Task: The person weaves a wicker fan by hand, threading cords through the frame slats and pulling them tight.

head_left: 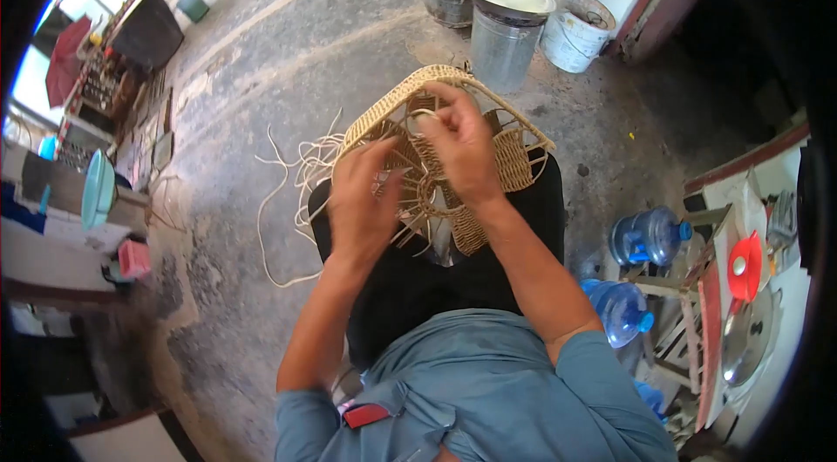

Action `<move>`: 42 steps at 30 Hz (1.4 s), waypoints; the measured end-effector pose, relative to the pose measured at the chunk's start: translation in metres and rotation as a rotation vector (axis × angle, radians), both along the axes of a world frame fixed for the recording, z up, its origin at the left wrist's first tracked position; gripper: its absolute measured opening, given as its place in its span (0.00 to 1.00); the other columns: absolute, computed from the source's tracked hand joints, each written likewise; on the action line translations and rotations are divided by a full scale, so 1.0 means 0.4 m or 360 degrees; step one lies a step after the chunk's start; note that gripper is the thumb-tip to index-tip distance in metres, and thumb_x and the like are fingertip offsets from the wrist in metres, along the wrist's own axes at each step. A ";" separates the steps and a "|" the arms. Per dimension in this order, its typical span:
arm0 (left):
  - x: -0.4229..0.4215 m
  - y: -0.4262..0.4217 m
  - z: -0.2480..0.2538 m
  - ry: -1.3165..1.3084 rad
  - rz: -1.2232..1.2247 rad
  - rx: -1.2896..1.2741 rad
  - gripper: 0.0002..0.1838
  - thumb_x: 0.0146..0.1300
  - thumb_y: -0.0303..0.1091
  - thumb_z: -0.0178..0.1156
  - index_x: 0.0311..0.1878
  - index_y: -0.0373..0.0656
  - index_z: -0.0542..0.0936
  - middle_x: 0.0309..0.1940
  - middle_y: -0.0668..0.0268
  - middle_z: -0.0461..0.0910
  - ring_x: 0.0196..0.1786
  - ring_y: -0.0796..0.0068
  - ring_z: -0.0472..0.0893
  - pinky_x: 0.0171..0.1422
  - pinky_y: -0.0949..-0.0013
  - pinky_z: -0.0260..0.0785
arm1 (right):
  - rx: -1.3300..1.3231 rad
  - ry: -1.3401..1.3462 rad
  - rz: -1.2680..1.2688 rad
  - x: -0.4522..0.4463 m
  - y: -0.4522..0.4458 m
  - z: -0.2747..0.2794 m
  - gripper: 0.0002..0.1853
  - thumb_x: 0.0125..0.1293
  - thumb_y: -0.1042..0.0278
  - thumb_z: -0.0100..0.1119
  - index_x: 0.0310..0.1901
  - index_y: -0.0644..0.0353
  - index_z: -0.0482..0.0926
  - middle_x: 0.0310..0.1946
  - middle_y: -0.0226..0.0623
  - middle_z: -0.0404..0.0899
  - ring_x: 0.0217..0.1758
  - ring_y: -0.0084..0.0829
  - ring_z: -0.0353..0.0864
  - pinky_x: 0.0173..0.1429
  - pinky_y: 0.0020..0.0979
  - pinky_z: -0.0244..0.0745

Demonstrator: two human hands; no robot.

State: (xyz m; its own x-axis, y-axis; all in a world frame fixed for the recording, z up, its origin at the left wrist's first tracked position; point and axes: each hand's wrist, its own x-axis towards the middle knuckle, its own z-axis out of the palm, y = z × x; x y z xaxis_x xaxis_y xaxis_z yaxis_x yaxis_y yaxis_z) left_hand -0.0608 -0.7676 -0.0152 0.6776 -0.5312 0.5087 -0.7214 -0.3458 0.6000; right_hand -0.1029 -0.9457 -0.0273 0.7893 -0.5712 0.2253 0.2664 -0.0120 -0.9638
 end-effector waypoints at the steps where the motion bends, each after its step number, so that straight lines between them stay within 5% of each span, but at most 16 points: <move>1: -0.007 -0.066 -0.001 -0.0255 -0.0044 0.0004 0.24 0.70 0.24 0.71 0.69 0.41 0.83 0.59 0.53 0.86 0.65 0.51 0.84 0.72 0.54 0.76 | 0.0192 -0.0013 0.0107 -0.021 -0.026 0.008 0.25 0.80 0.68 0.68 0.74 0.60 0.79 0.38 0.19 0.80 0.36 0.13 0.74 0.38 0.23 0.73; 2: -0.017 -0.128 -0.015 -0.0296 -0.0137 -0.0014 0.29 0.65 0.21 0.70 0.70 0.42 0.81 0.60 0.51 0.85 0.67 0.45 0.81 0.76 0.47 0.72 | 0.0341 0.0015 0.0161 -0.051 -0.058 0.021 0.25 0.79 0.69 0.68 0.74 0.60 0.79 0.35 0.18 0.78 0.33 0.11 0.70 0.35 0.20 0.68; 5: -0.108 -0.234 -0.031 -0.0344 -0.0369 0.0069 0.23 0.65 0.23 0.67 0.65 0.41 0.81 0.47 0.57 0.82 0.54 0.52 0.81 0.64 0.51 0.74 | 0.0488 0.0066 0.0064 -0.135 -0.202 0.020 0.26 0.74 0.73 0.67 0.73 0.59 0.80 0.30 0.14 0.72 0.25 0.08 0.61 0.27 0.17 0.54; 13: -0.134 -0.027 -0.132 -0.0514 -0.0642 0.0310 0.06 0.69 0.34 0.69 0.43 0.47 0.81 0.32 0.67 0.77 0.39 0.65 0.80 0.50 0.59 0.73 | 0.0609 0.0306 -0.0975 -0.523 -0.682 -0.124 0.28 0.74 0.73 0.68 0.75 0.60 0.81 0.32 0.20 0.73 0.22 0.11 0.60 0.22 0.21 0.51; 18: -0.018 0.184 -0.103 -0.0678 -0.0448 0.0496 0.07 0.68 0.32 0.70 0.38 0.47 0.79 0.27 0.68 0.72 0.33 0.66 0.77 0.45 0.60 0.72 | 0.0768 0.0487 -0.1202 -0.787 -0.820 -0.289 0.09 0.74 0.63 0.72 0.52 0.52 0.85 0.29 0.20 0.74 0.19 0.12 0.61 0.19 0.22 0.52; 23: 0.065 0.312 -0.050 -0.0769 -0.0347 0.0702 0.10 0.68 0.33 0.71 0.37 0.46 0.77 0.27 0.67 0.71 0.33 0.64 0.76 0.46 0.58 0.73 | 0.0992 0.0584 -0.1423 -0.891 -0.805 -0.385 0.08 0.73 0.60 0.72 0.37 0.47 0.82 0.24 0.16 0.70 0.16 0.13 0.58 0.17 0.24 0.48; 26: 0.124 0.401 -0.052 -0.0830 -0.0199 0.0778 0.12 0.69 0.35 0.71 0.36 0.47 0.75 0.27 0.66 0.71 0.34 0.64 0.76 0.47 0.58 0.72 | 0.0232 0.1387 -0.0895 -0.961 -0.813 -0.377 0.10 0.73 0.58 0.71 0.35 0.51 0.84 0.25 0.25 0.78 0.18 0.25 0.71 0.22 0.31 0.66; 29: 0.153 0.492 -0.060 -0.0864 -0.0111 0.0920 0.12 0.68 0.35 0.72 0.37 0.46 0.76 0.28 0.65 0.71 0.35 0.63 0.76 0.49 0.58 0.73 | -0.1248 0.2400 -0.0571 -0.806 -0.632 -0.194 0.13 0.73 0.56 0.72 0.39 0.57 0.87 0.31 0.39 0.87 0.30 0.41 0.86 0.40 0.41 0.82; 31: 0.170 0.541 -0.065 -0.0865 -0.0106 0.1006 0.10 0.66 0.31 0.72 0.39 0.45 0.78 0.29 0.65 0.72 0.36 0.62 0.77 0.52 0.57 0.73 | -0.1748 0.2095 -0.0812 -0.667 -0.495 -0.082 0.16 0.74 0.53 0.73 0.46 0.61 0.88 0.38 0.45 0.91 0.44 0.49 0.91 0.54 0.45 0.83; 35: 0.194 0.607 -0.066 -0.0838 -0.0009 0.1046 0.09 0.68 0.33 0.71 0.42 0.45 0.78 0.32 0.63 0.76 0.39 0.59 0.79 0.54 0.56 0.74 | -0.1306 0.0783 -0.0536 -0.377 -0.227 0.096 0.07 0.72 0.67 0.75 0.47 0.58 0.88 0.43 0.39 0.91 0.45 0.46 0.90 0.52 0.41 0.82; 37: 0.206 0.652 -0.060 -0.0787 0.0070 0.1067 0.08 0.68 0.32 0.70 0.43 0.44 0.79 0.33 0.61 0.77 0.41 0.56 0.80 0.55 0.53 0.74 | -0.1479 0.0374 -0.0337 -0.266 -0.143 0.106 0.11 0.67 0.71 0.79 0.49 0.54 0.87 0.43 0.37 0.91 0.44 0.43 0.88 0.50 0.40 0.81; 42: 0.236 0.804 -0.033 -0.0696 0.0348 0.1093 0.05 0.72 0.29 0.67 0.45 0.41 0.81 0.38 0.55 0.81 0.46 0.47 0.82 0.57 0.48 0.75 | -0.1699 0.0086 -0.0049 -0.064 -0.062 0.055 0.13 0.68 0.66 0.78 0.47 0.53 0.81 0.35 0.33 0.86 0.41 0.41 0.87 0.46 0.45 0.81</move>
State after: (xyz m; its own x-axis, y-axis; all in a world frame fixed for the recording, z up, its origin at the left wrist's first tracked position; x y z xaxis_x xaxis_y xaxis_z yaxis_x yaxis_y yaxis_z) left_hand 0.0335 -0.4460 -0.0286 0.6184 -0.6981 0.3609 -0.7143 -0.6908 -0.1123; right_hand -0.1285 -0.9705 -0.0052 0.8016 -0.1188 0.5859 0.2090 -0.8625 -0.4608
